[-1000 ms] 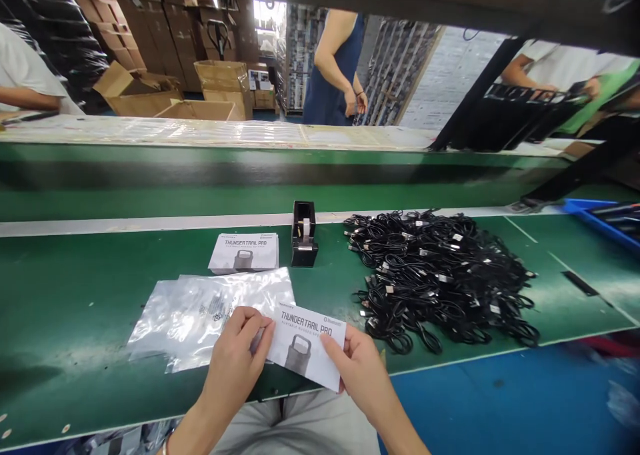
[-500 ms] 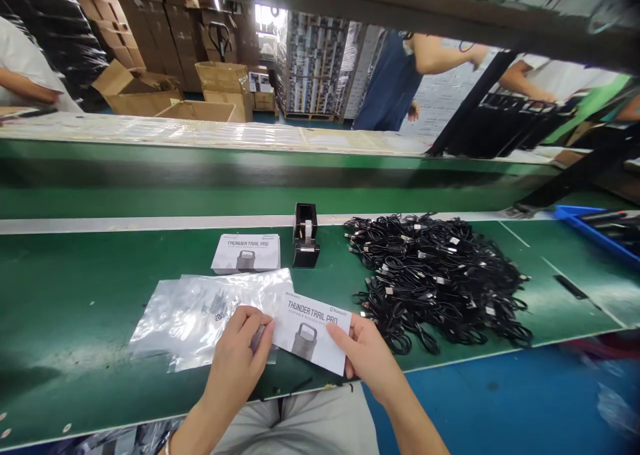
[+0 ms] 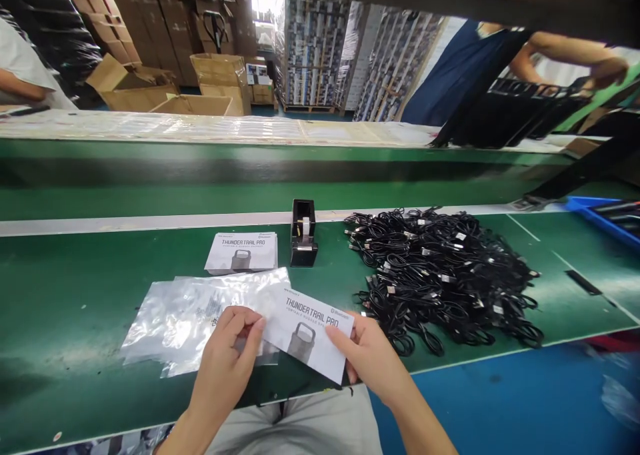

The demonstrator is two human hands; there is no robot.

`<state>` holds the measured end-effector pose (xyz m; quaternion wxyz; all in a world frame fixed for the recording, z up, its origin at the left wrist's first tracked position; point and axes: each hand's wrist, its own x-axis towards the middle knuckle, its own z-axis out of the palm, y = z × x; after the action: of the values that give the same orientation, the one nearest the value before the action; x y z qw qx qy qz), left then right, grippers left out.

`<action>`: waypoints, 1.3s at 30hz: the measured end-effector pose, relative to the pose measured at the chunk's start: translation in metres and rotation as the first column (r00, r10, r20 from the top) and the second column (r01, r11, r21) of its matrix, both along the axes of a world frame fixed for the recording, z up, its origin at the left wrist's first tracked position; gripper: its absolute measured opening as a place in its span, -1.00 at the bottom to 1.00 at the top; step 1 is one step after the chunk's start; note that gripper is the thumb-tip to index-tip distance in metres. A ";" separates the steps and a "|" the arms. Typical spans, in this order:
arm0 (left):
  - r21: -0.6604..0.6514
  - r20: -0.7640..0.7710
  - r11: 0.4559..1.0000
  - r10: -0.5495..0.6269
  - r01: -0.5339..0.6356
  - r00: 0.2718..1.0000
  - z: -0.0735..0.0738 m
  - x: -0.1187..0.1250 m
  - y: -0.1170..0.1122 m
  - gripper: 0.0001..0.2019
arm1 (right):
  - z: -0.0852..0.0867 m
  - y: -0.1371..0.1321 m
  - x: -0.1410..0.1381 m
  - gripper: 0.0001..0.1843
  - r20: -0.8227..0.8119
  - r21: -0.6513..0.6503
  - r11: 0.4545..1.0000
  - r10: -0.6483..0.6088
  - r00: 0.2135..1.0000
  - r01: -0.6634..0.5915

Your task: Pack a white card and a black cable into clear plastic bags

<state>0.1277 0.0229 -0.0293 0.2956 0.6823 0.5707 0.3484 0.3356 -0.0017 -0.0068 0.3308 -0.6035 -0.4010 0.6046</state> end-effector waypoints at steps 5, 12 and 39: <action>0.026 -0.012 0.999 0.020 -0.019 1.000 0.001 0.000 0.002 -0.87 | 0.006 -0.002 0.003 -0.70 0.103 0.107 0.982 -0.164 0.981 0.153; 0.079 -0.065 0.997 -0.006 0.011 0.998 -0.002 0.005 0.002 -0.88 | 0.013 -0.013 0.000 -0.70 0.117 0.079 0.989 -0.134 0.984 0.126; 0.212 -0.194 0.962 -0.130 0.171 0.972 0.000 0.003 -0.007 -0.91 | 0.005 0.001 -0.015 -0.75 -0.283 0.019 0.985 0.172 0.943 -0.174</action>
<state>0.1302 0.0157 -0.0290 0.1889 0.7815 0.4978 0.3251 0.3205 -0.0005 -0.0021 0.3288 -0.4740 -0.3990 0.7128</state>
